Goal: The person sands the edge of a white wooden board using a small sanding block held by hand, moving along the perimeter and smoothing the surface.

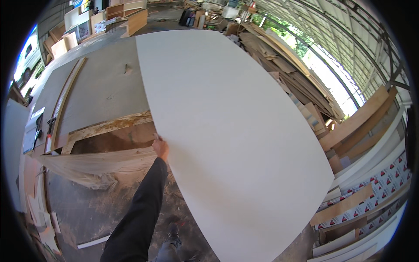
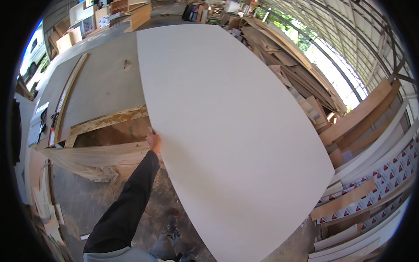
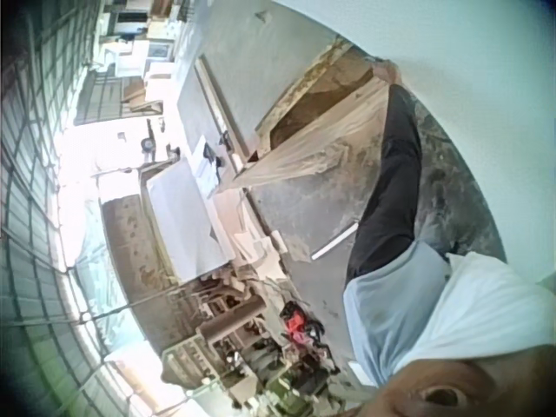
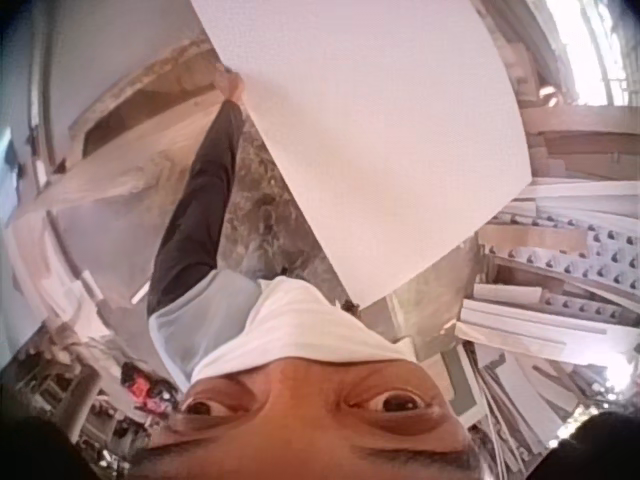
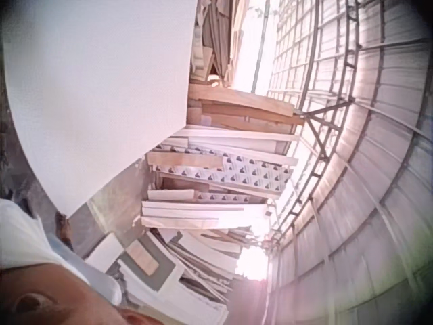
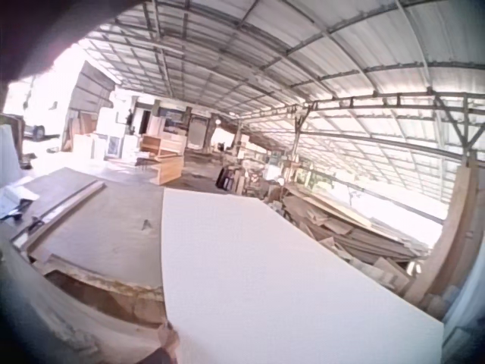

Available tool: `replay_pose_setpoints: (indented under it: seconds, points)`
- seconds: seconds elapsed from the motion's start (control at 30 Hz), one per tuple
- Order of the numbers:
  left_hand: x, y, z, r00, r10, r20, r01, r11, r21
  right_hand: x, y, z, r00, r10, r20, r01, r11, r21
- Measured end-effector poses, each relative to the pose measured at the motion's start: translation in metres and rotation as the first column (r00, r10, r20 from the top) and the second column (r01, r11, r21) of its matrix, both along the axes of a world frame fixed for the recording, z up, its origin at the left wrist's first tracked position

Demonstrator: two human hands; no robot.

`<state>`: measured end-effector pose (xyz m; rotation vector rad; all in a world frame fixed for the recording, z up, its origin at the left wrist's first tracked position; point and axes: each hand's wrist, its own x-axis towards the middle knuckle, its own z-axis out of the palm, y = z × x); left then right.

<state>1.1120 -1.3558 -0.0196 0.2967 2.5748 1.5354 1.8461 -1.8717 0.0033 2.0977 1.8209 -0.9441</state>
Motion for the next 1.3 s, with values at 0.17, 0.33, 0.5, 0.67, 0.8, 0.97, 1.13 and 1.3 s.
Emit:
replay_pose_setpoints:
  seconds: [0.17, 0.33, 0.5, 0.67, 0.8, 0.97, 1.13, 1.3]
  points:
    - [0.016, -0.034, -0.019, 0.998, 0.017, 0.053, -0.031, 0.960, 0.277, -0.022, 0.011, 0.011, 0.738, -0.442, -0.510, 0.450, 0.886, -0.117]
    - [0.137, -0.085, 0.002, 0.991, -0.105, -0.085, 0.103, 0.994, -0.025, 0.013, 0.009, 0.016, 0.571, -0.474, -0.670, 0.450, 0.864, -0.228]
    - [0.234, -0.154, 0.018, 0.989, -0.138, -0.045, 0.133, 0.987, -0.091, 0.033, 0.045, 0.027, 0.235, -0.656, -0.717, 0.264, 0.753, -0.603]
    - [0.352, -0.221, 0.036, 0.992, -0.099, -0.084, 0.101, 0.994, 0.027, 0.044, 0.069, -0.035, 0.467, -0.449, -0.762, 0.013, 0.865, -0.502]
    - [0.465, -0.265, 0.042, 0.991, -0.119, -0.067, 0.121, 0.992, 0.027, 0.066, 0.090, -0.097, 0.527, -0.106, -0.843, -0.269, 0.920, -0.284]
    - [0.559, -0.351, 0.041, 0.990, -0.137, 0.022, 0.138, 0.989, -0.058, 0.005, 0.106, -0.010, 0.442, -0.127, -0.888, -0.211, 0.947, -0.241]
    - [0.669, -0.443, 0.070, 0.895, -0.402, 0.193, 0.444, 0.847, -0.292, 0.038, 0.091, -0.043, 0.572, 0.097, -0.814, -0.085, 0.995, 0.059]
    - [0.707, -0.492, 0.062, 0.090, -0.944, 0.319, 0.977, 0.020, -0.214, 0.136, 0.064, -0.116, 0.740, -0.087, -0.666, 0.154, 0.987, 0.042]
